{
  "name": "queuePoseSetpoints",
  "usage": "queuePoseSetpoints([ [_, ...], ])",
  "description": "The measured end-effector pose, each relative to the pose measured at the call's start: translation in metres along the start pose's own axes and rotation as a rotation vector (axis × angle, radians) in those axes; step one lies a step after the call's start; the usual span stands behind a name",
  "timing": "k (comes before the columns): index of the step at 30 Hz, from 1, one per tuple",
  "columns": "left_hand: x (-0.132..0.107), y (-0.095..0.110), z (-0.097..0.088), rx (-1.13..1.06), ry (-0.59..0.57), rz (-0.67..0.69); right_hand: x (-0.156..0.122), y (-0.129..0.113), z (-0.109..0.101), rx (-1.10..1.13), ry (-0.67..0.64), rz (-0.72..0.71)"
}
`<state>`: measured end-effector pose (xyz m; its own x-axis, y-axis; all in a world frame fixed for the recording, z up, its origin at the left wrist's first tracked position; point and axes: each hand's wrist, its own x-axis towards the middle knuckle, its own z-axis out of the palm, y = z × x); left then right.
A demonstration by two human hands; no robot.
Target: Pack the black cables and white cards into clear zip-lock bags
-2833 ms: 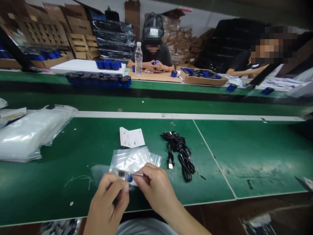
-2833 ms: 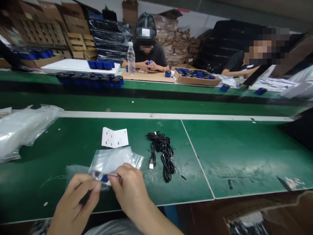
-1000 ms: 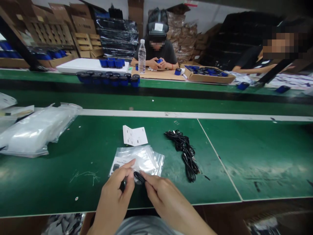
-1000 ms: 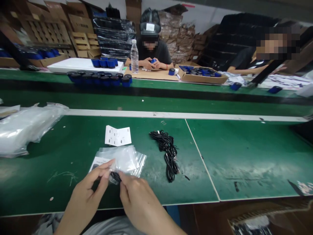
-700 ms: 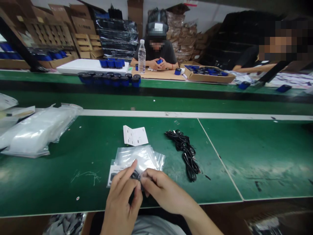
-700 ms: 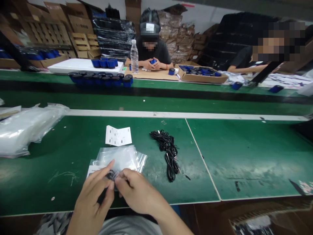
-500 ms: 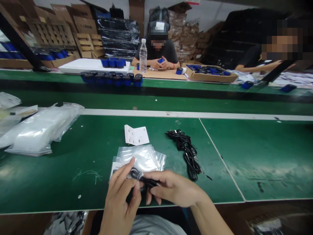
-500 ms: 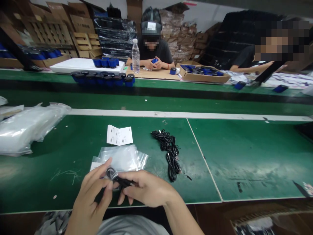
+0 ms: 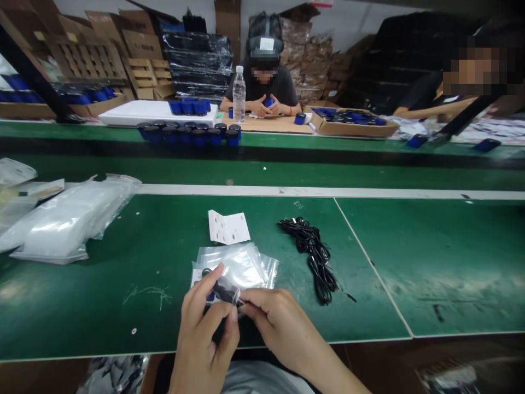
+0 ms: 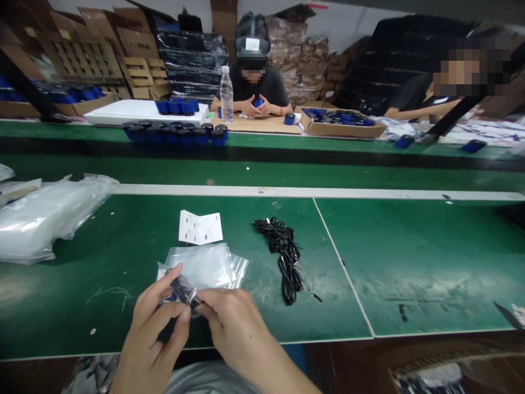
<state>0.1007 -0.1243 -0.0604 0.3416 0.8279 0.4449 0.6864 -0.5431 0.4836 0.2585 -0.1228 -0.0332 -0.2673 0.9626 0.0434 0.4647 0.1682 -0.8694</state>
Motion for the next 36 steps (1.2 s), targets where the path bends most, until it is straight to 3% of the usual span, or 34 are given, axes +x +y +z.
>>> queuePoseSetpoints([
  [6, 0.001, 0.008, 0.001, -0.015, 0.038, 0.014, 0.006, 0.011, 0.023, -0.032, 0.433, 0.238],
  [7, 0.001, 0.009, 0.0, -0.021, 0.043, 0.002, 0.008, 0.012, 0.024, 0.034, 0.419, 0.239],
  [9, 0.001, 0.009, -0.002, -0.025, 0.016, -0.012, 0.01, 0.015, 0.023, 0.208, 0.261, 0.209],
  [12, 0.004, 0.003, -0.011, 0.009, -0.107, 0.0, 0.012, 0.017, 0.017, 0.332, 0.056, 0.183],
  [16, 0.019, -0.011, -0.031, 0.069, -0.195, -0.028, 0.01, 0.013, 0.006, 0.364, -0.007, 0.231],
  [19, 0.033, -0.014, -0.039, -0.037, -0.385, -0.174, 0.009, 0.006, -0.003, 0.422, -0.036, 0.186],
  [21, 0.039, -0.012, -0.039, -0.165, -0.453, -0.275, 0.009, 0.003, -0.008, 0.551, 0.0, 0.17],
  [24, 0.04, -0.008, -0.033, -0.288, -0.357, -0.402, 0.006, 0.002, -0.01, 0.683, 0.04, 0.196],
  [30, 0.032, -0.001, -0.024, -0.631, -0.216, -0.639, 0.003, 0.005, -0.005, 0.402, 0.179, 0.202],
  [36, 0.032, -0.006, -0.025, -0.65, -0.047, -0.63, 0.005, -0.001, -0.011, 0.267, 0.241, 0.058],
])
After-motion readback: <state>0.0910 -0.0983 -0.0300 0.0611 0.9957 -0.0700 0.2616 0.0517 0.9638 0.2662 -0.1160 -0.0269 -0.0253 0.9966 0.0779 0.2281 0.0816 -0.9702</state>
